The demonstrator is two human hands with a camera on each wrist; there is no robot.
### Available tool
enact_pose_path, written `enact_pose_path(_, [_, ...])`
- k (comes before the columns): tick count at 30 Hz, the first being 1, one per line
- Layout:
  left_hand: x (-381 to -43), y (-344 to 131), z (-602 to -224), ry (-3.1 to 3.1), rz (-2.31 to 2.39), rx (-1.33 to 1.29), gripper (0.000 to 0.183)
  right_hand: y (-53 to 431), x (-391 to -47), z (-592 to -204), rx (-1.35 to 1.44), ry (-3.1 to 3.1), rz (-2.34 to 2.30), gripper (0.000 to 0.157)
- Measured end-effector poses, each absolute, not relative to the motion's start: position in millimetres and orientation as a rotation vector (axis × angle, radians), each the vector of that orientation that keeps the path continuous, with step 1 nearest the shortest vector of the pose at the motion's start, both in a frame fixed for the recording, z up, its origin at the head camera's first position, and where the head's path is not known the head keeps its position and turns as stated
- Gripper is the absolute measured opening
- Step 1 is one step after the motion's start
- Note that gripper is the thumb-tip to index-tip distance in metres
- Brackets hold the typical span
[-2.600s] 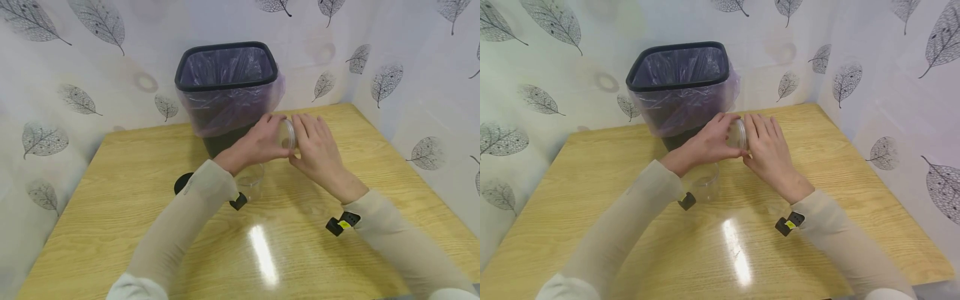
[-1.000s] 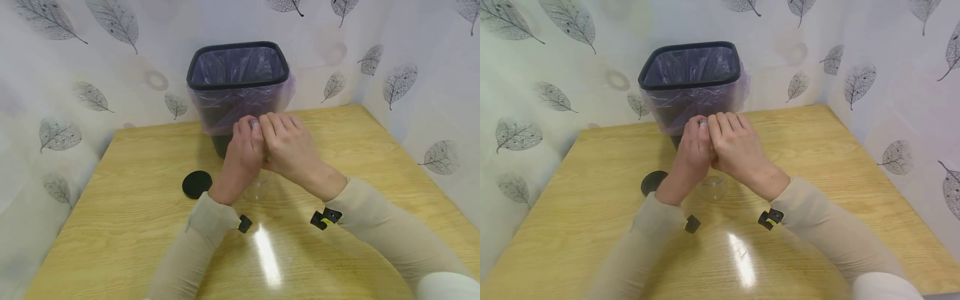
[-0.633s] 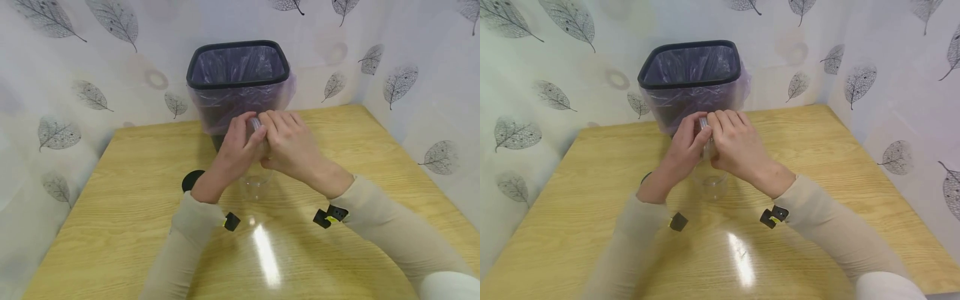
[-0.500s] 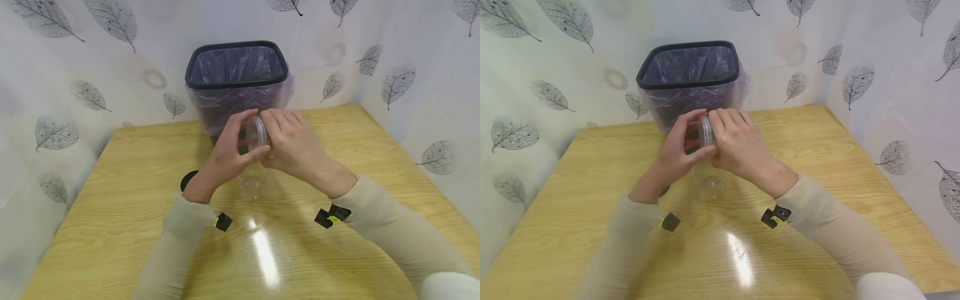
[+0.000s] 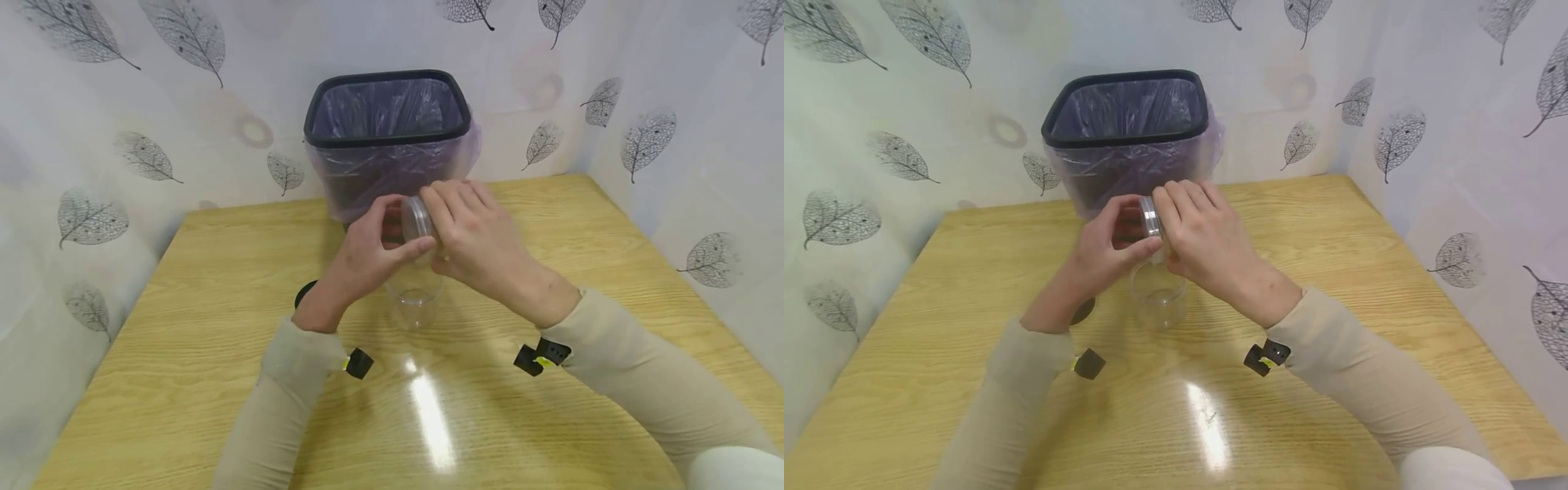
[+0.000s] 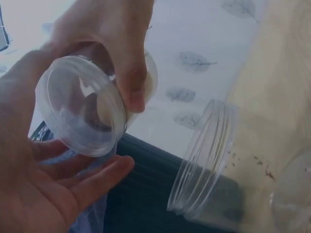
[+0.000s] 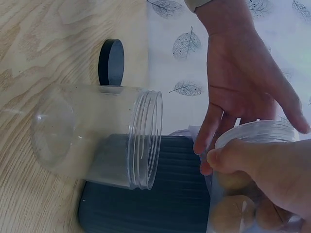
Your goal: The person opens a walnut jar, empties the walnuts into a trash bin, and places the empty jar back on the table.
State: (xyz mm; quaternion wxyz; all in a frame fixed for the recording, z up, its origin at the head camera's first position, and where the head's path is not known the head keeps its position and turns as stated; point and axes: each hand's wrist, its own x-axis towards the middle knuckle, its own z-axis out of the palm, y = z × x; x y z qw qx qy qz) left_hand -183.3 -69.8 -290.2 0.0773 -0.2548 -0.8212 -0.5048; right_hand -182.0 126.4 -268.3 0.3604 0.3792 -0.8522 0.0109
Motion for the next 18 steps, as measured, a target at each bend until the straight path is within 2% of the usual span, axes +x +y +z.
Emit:
enact_pose_path(6, [-187.9,-72.5,-293.2,-2.234,-1.244,-1.068,0.098,125.2,-181.3,-267.7,0.995,-2.197,0.058,0.097])
enact_pose_path(11, [-189.8,-72.7,-296.0,-2.073,-1.065,-1.207,0.087,125.1,-181.1,-267.1,0.988,-2.210,0.094,0.105])
enact_pose_path(15, [-187.8,-73.1,-297.0,-2.113,-1.090,-1.162,0.083,124.7,-181.5,-268.2,0.986,-2.215,0.093,0.105])
enact_pose_path(18, [-185.4,-72.8,-296.7,-2.194,-1.140,-1.068,0.083,123.8,-181.9,-268.9,0.988,-2.211,0.079,0.099])
